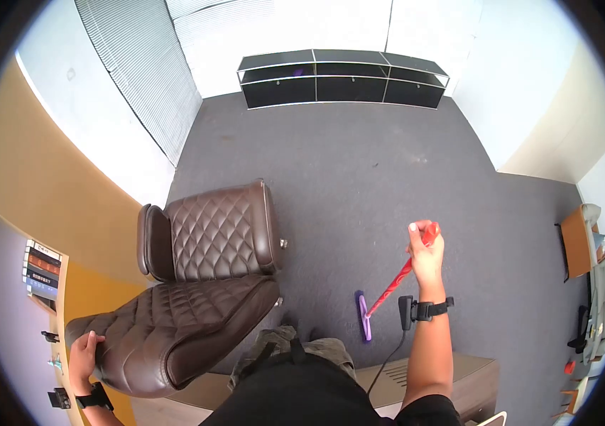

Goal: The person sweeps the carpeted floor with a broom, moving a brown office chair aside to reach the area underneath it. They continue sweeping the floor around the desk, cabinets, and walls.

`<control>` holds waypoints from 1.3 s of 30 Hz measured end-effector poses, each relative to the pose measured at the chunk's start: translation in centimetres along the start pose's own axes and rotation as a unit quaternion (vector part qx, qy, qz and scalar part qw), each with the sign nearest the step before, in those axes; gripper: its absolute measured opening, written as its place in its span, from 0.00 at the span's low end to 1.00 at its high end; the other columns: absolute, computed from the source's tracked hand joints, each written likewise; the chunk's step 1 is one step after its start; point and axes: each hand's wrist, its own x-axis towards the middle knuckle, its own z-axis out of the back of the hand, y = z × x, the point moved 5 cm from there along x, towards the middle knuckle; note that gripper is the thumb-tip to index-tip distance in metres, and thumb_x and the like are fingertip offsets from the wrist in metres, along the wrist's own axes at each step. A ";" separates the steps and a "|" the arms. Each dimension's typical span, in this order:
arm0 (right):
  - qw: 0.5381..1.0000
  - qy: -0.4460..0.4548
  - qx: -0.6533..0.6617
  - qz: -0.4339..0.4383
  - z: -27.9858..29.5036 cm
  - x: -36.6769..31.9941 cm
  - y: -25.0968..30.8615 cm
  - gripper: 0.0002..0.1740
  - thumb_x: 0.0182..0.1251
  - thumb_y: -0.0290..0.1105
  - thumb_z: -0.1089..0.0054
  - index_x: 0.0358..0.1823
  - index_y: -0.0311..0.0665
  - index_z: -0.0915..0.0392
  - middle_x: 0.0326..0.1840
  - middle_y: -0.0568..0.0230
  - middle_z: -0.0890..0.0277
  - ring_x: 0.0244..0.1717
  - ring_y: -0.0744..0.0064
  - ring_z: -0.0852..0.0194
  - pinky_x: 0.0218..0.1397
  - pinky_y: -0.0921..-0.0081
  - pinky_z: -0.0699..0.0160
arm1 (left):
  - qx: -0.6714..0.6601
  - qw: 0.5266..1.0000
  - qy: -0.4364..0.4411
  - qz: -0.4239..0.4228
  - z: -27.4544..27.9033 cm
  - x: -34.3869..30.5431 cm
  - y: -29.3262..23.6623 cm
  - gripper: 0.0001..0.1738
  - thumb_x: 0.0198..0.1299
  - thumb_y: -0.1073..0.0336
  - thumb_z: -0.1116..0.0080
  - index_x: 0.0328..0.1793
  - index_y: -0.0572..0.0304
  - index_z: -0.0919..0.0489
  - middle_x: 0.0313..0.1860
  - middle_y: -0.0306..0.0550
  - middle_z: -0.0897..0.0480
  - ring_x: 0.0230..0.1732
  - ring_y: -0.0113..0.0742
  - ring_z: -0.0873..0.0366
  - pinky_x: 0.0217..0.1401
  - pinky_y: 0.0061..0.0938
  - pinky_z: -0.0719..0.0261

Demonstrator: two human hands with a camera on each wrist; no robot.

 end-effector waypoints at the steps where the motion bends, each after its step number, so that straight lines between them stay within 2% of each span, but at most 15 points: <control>1: 1.000 -0.001 0.002 0.006 0.0 0.7 0.4 0.10 0.76 0.36 0.38 0.41 0.37 0.25 0.22 0.76 0.34 0.20 0.84 0.38 0.27 0.78 0.29 | -0.016 0.999 -0.005 0.032 0.0 -0.1 0.7 0.29 0.78 0.51 0.52 0.38 0.72 0.15 0.35 0.56 0.12 0.40 0.42 0.14 0.49 0.35 0.19; 3: 1.000 0.010 0.010 0.009 1.9 -1.8 2.6 0.10 0.75 0.36 0.37 0.41 0.37 0.24 0.23 0.76 0.33 0.21 0.84 0.37 0.27 0.78 0.28 | -0.058 0.996 0.012 0.062 2.2 -4.0 4.9 0.29 0.79 0.51 0.53 0.38 0.72 0.14 0.35 0.55 0.11 0.40 0.40 0.14 0.50 0.34 0.19; 8: 1.000 0.000 0.014 0.006 1.2 4.7 0.3 0.10 0.74 0.36 0.36 0.40 0.37 0.24 0.23 0.75 0.33 0.21 0.83 0.35 0.27 0.78 0.28 | -0.155 0.975 0.065 0.143 1.7 -0.8 7.9 0.31 0.80 0.51 0.56 0.38 0.73 0.14 0.35 0.54 0.11 0.40 0.40 0.12 0.53 0.31 0.16; 10: 1.000 0.009 0.011 0.011 2.1 3.0 1.7 0.10 0.74 0.36 0.36 0.40 0.37 0.24 0.23 0.75 0.33 0.21 0.82 0.35 0.27 0.78 0.28 | -0.164 0.972 0.076 0.150 3.8 -3.8 10.9 0.31 0.81 0.52 0.58 0.38 0.74 0.15 0.36 0.56 0.11 0.41 0.41 0.12 0.54 0.31 0.15; 16: 1.000 0.000 0.010 0.007 0.8 8.7 -0.1 0.10 0.73 0.35 0.36 0.41 0.37 0.24 0.23 0.75 0.32 0.20 0.82 0.34 0.26 0.78 0.28 | -0.175 0.951 0.129 0.222 2.6 0.5 11.8 0.30 0.81 0.54 0.59 0.38 0.73 0.15 0.38 0.56 0.11 0.42 0.42 0.11 0.54 0.31 0.14; 17: 1.000 0.009 0.009 0.005 1.5 5.1 1.8 0.10 0.73 0.35 0.36 0.42 0.37 0.24 0.23 0.75 0.32 0.20 0.82 0.34 0.26 0.78 0.28 | -0.159 0.948 0.159 0.224 4.7 -2.4 15.5 0.31 0.81 0.53 0.62 0.41 0.70 0.14 0.39 0.52 0.11 0.42 0.40 0.11 0.53 0.30 0.15; 19: 1.000 0.019 0.003 0.007 1.6 6.0 1.4 0.10 0.73 0.35 0.36 0.42 0.37 0.24 0.23 0.75 0.32 0.20 0.82 0.34 0.26 0.78 0.28 | -0.112 0.938 0.199 0.260 4.3 0.2 17.0 0.32 0.81 0.51 0.63 0.41 0.70 0.14 0.39 0.52 0.11 0.42 0.40 0.11 0.52 0.29 0.15; 22: 0.999 0.043 0.014 0.017 1.8 6.9 0.6 0.10 0.73 0.35 0.36 0.42 0.37 0.24 0.23 0.74 0.31 0.20 0.82 0.34 0.26 0.79 0.29 | 0.013 0.891 0.301 0.340 3.3 4.0 15.5 0.35 0.81 0.46 0.67 0.42 0.67 0.15 0.41 0.51 0.10 0.43 0.38 0.11 0.51 0.28 0.14; 23: 0.999 0.049 0.017 0.013 2.0 7.0 0.4 0.10 0.73 0.35 0.36 0.42 0.37 0.24 0.23 0.74 0.31 0.20 0.82 0.34 0.26 0.79 0.29 | 0.092 0.884 0.297 0.349 3.8 4.3 9.2 0.33 0.80 0.46 0.65 0.44 0.66 0.15 0.40 0.51 0.10 0.43 0.36 0.11 0.49 0.26 0.14; 24: 0.998 0.053 0.020 0.009 2.8 4.7 1.2 0.10 0.73 0.35 0.36 0.42 0.37 0.25 0.23 0.74 0.31 0.20 0.82 0.34 0.26 0.79 0.29 | 0.116 0.877 0.308 0.351 4.5 4.2 12.7 0.31 0.80 0.45 0.64 0.47 0.62 0.15 0.39 0.49 0.09 0.41 0.36 0.11 0.47 0.30 0.14; 26: 0.998 0.052 0.024 0.002 3.1 4.9 1.3 0.10 0.73 0.35 0.36 0.42 0.37 0.25 0.23 0.74 0.31 0.20 0.82 0.34 0.26 0.79 0.30 | 0.122 0.894 0.261 0.343 3.7 7.9 10.3 0.28 0.77 0.46 0.55 0.44 0.63 0.14 0.35 0.46 0.10 0.34 0.34 0.12 0.42 0.30 0.16; 29: 0.998 0.049 0.036 -0.007 3.7 4.8 1.1 0.10 0.73 0.36 0.35 0.42 0.37 0.25 0.23 0.74 0.31 0.20 0.82 0.34 0.25 0.80 0.30 | 0.116 0.949 0.223 0.193 1.8 13.1 2.6 0.28 0.75 0.47 0.54 0.44 0.66 0.15 0.34 0.47 0.12 0.32 0.36 0.14 0.43 0.32 0.16; 32: 0.997 0.048 0.058 -0.008 4.5 3.2 1.5 0.11 0.73 0.36 0.35 0.42 0.37 0.25 0.23 0.74 0.31 0.20 0.82 0.35 0.25 0.80 0.30 | 0.069 0.970 0.202 0.116 -1.9 16.7 -1.4 0.28 0.75 0.47 0.53 0.46 0.66 0.15 0.35 0.47 0.13 0.34 0.36 0.15 0.45 0.31 0.17; 34: 0.996 0.052 0.069 -0.011 4.9 2.1 1.1 0.11 0.73 0.36 0.35 0.42 0.38 0.26 0.23 0.74 0.31 0.20 0.83 0.35 0.26 0.79 0.30 | 0.067 0.969 0.224 0.075 -5.6 18.3 -4.1 0.27 0.74 0.47 0.51 0.47 0.67 0.15 0.36 0.46 0.13 0.37 0.34 0.15 0.46 0.30 0.17; 39: 0.995 0.052 0.083 -0.019 5.4 3.1 -0.8 0.08 0.74 0.33 0.38 0.41 0.38 0.26 0.21 0.74 0.35 0.18 0.82 0.39 0.27 0.77 0.30 | -0.121 0.925 0.357 0.039 -19.9 22.9 -9.3 0.28 0.73 0.44 0.46 0.57 0.65 0.18 0.50 0.48 0.14 0.49 0.35 0.16 0.54 0.32 0.17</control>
